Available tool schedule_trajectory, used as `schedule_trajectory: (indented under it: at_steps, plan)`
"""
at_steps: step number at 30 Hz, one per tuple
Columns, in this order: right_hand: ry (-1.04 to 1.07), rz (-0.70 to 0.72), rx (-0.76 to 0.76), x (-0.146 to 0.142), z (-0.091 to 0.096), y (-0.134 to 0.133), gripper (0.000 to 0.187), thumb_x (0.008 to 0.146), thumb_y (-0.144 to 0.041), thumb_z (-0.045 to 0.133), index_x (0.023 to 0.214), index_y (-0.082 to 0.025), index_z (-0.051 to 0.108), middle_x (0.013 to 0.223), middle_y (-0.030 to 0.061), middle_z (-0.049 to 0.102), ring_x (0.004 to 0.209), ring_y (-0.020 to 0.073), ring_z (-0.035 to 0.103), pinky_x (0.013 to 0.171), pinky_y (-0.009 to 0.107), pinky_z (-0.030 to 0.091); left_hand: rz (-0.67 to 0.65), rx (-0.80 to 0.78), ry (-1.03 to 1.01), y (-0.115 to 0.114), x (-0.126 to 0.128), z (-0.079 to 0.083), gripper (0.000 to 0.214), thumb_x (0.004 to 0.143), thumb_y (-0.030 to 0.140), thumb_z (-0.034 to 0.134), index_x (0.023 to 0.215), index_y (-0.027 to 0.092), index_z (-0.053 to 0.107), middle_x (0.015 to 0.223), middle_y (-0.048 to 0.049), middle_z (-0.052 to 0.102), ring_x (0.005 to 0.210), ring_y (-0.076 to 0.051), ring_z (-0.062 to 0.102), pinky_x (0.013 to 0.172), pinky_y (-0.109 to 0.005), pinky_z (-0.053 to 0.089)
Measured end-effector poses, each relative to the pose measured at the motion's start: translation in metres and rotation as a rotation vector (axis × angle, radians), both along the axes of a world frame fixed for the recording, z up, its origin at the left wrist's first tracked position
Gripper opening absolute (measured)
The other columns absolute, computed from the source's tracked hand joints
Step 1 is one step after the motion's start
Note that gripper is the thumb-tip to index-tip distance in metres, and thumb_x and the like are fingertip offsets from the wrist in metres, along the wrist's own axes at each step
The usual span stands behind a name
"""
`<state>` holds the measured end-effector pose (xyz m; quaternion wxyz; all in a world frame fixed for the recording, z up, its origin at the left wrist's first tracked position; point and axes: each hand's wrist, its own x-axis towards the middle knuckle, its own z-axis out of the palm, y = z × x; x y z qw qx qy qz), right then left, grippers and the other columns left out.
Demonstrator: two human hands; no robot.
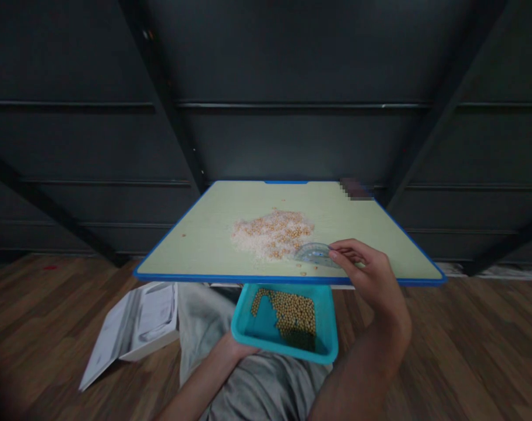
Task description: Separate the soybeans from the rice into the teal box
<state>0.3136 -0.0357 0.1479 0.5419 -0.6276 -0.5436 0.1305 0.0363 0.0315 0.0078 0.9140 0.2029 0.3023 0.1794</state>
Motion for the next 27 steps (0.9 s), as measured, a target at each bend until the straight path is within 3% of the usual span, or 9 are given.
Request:
schedule_trajectory:
  at_steps: [6, 13, 17, 21, 27]
  plan:
    - [0.001, 0.052, -0.029, -0.001, 0.004, -0.003, 0.034, 0.088, -0.058, 0.086, 0.094, -0.024, 0.085, 0.093, 0.0098, 0.086, 0.086, 0.0302, 0.081, 0.077, 0.043, 0.064, 0.013, 0.037, -0.014, -0.004, 0.011, 0.002, 0.066, 0.061, 0.048, 0.096, 0.122, 0.028, 0.083, 0.132, -0.0134, 0.086, 0.154, -0.049, 0.056, 0.129, -0.063, 0.041]
    - [-0.041, 0.118, -0.074, -0.008, 0.012, -0.004, 0.033, 0.091, -0.057, 0.084, 0.093, -0.024, 0.085, 0.091, 0.0084, 0.086, 0.084, 0.0283, 0.079, 0.079, 0.042, 0.064, 0.017, -0.009, 0.026, -0.006, 0.009, 0.012, 0.063, 0.064, 0.054, 0.092, 0.121, 0.028, 0.083, 0.129, -0.0129, 0.087, 0.152, -0.05, 0.057, 0.128, -0.065, 0.042]
    - [-0.039, 0.147, -0.084, -0.012, 0.013, -0.001, 0.032, 0.091, -0.056, 0.085, 0.092, -0.025, 0.086, 0.089, 0.0072, 0.085, 0.081, 0.027, 0.078, 0.079, 0.041, 0.064, -0.054, 0.021, -0.053, -0.007, 0.007, 0.017, 0.064, 0.057, 0.055, 0.095, 0.114, 0.027, 0.084, 0.128, -0.0128, 0.087, 0.151, -0.05, 0.058, 0.126, -0.063, 0.045]
    - [-0.029, 0.171, -0.095, -0.016, 0.014, 0.002, 0.027, 0.089, -0.052, 0.086, 0.093, -0.025, 0.086, 0.09, 0.0067, 0.085, 0.082, 0.0266, 0.078, 0.079, 0.041, 0.064, -0.074, 0.101, -0.148, -0.009, 0.005, 0.024, 0.063, 0.059, 0.055, 0.094, 0.114, 0.025, 0.083, 0.127, -0.0111, 0.087, 0.151, -0.048, 0.057, 0.127, -0.066, 0.044]
    - [-0.025, 0.224, -0.129, -0.026, 0.017, 0.009, 0.022, 0.09, -0.048, 0.084, 0.093, -0.026, 0.086, 0.092, 0.0065, 0.085, 0.084, 0.0265, 0.078, 0.082, 0.042, 0.063, -0.045, 0.116, -0.249, -0.005, -0.002, 0.012, 0.04, 0.069, 0.049, 0.094, 0.099, 0.024, 0.087, 0.118, -0.0088, 0.09, 0.15, -0.045, 0.061, 0.13, -0.063, 0.043]
